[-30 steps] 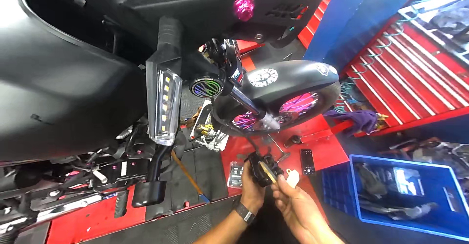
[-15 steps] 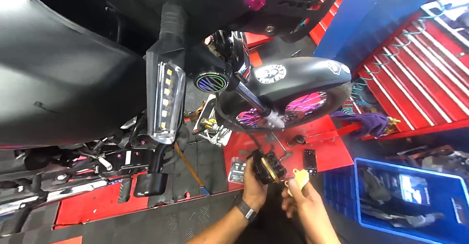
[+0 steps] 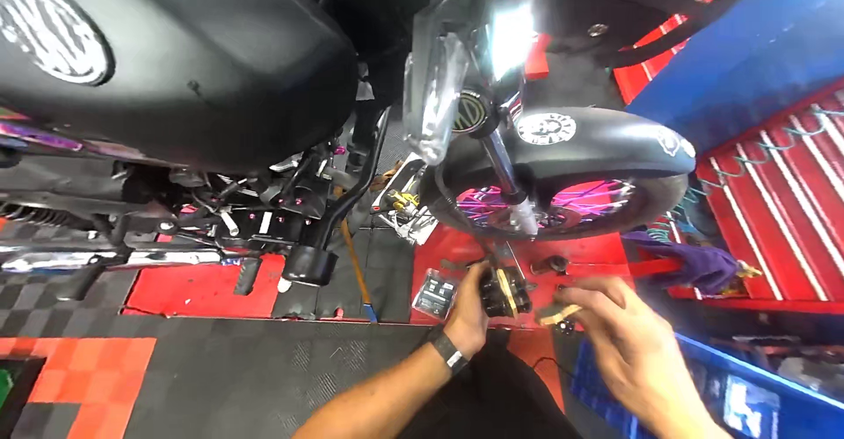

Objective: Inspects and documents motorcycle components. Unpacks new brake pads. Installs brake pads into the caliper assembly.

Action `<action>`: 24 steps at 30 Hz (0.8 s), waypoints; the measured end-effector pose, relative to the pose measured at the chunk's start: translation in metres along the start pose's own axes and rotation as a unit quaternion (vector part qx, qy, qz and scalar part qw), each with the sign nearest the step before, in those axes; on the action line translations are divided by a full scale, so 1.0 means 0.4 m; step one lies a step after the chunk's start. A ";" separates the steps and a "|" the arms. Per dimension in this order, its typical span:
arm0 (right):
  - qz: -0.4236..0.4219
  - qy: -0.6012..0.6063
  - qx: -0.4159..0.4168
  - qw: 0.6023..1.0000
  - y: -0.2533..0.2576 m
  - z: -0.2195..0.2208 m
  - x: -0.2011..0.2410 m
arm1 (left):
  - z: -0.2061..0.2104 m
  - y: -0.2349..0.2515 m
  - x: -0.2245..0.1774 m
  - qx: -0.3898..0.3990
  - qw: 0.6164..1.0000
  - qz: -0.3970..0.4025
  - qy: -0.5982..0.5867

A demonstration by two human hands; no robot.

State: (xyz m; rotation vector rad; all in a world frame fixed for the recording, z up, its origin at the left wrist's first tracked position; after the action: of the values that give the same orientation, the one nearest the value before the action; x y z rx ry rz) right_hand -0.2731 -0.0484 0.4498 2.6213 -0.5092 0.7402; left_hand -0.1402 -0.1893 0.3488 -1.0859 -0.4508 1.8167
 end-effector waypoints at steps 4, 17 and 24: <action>-0.122 -0.061 0.084 0.987 0.105 0.011 0.000 | 0.011 -0.012 -0.040 0.010 0.999 -0.021 0.029; -0.170 -0.042 0.216 0.961 0.231 0.086 0.053 | 0.017 -0.039 -0.079 0.017 0.997 -0.069 -0.029; -0.134 -0.009 0.276 0.952 0.209 0.092 0.033 | 0.018 -0.034 -0.081 0.016 0.996 -0.082 -0.038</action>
State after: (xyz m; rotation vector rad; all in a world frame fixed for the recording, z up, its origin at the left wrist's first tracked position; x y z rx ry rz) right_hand -0.2833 -0.1401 0.4484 3.1189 0.0768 0.8626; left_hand -0.1334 -0.2095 0.3776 -0.9323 -0.5387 1.7194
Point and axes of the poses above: each hand's wrist, its own y-axis towards the middle knuckle, its own z-axis out of the palm, x = y × z, the point moved 2 cm from there along y, towards the middle knuckle, and after that the axes turned 6 degrees about -y, right-handed, at the moved point
